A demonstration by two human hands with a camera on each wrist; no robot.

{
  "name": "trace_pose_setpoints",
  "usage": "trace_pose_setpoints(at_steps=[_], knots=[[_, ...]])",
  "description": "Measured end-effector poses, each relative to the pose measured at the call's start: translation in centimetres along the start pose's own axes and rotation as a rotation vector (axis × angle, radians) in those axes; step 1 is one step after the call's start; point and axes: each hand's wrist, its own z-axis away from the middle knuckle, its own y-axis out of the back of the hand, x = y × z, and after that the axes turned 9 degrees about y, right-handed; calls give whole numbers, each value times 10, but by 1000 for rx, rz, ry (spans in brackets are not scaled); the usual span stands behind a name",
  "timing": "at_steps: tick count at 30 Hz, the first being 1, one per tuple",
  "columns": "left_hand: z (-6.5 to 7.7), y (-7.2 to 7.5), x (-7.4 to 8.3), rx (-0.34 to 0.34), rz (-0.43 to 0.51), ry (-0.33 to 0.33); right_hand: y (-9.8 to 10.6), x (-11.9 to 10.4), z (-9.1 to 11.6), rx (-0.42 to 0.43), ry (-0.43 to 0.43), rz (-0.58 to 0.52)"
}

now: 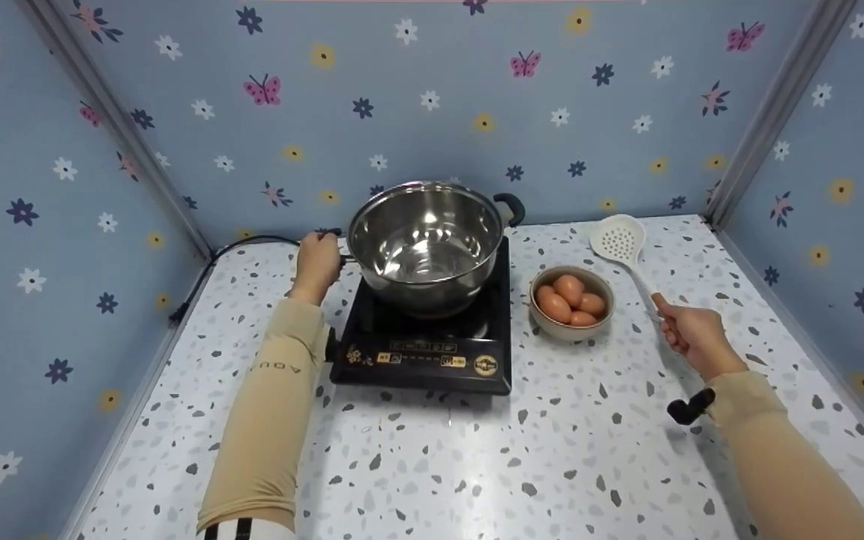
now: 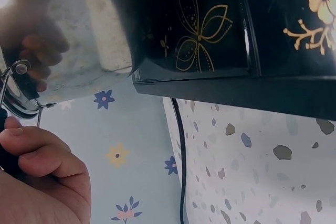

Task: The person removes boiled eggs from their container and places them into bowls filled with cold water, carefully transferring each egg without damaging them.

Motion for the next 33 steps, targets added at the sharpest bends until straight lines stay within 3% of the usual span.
trace_pose_setpoints(at_steps=[5, 10, 20, 26, 33], knots=[[-1, -1, -1, 12, 17, 16, 1, 8, -3, -38, -4, 90], [1, -1, -2, 33, 18, 9, -1, 12, -5, -76, 16, 294], [2, -6, -8, 67, 40, 2, 7, 24, -7, -22, 74, 508], [5, -5, -13, 19, 67, -37, 6, 24, -4, 24, 84, 559], [9, -1, -19, 48, 67, -45, 6, 26, -2, 91, 145, 581]])
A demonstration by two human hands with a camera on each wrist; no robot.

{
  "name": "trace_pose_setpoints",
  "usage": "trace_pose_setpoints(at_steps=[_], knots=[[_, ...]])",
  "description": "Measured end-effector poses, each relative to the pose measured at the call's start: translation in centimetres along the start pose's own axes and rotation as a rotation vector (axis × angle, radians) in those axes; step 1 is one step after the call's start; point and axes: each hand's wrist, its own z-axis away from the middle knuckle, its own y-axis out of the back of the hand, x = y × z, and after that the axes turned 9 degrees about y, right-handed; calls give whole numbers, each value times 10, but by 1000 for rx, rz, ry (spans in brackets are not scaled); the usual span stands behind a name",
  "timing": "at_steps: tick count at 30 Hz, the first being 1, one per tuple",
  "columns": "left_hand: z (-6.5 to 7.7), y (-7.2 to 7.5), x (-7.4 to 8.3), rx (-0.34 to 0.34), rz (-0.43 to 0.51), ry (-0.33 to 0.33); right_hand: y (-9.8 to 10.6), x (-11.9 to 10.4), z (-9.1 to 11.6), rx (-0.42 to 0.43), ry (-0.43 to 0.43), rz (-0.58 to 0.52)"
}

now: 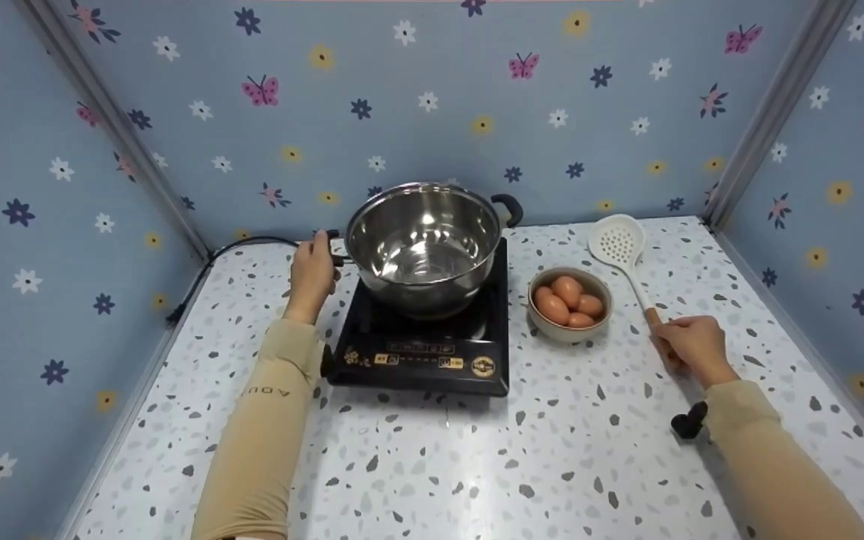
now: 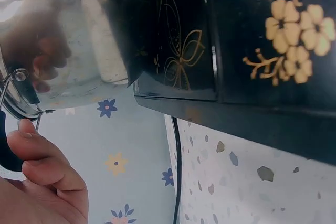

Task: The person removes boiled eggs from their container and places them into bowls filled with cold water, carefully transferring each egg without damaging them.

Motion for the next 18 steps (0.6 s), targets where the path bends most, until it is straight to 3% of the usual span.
trace_pose_setpoints(at_steps=[11, 18], knots=[[10, 6, -12, 108, -134, -63, 5, -2, 8, 23, 74, 86], [15, 11, -16, 210, -243, -104, 11, -22, 14, 62, 88, 92]])
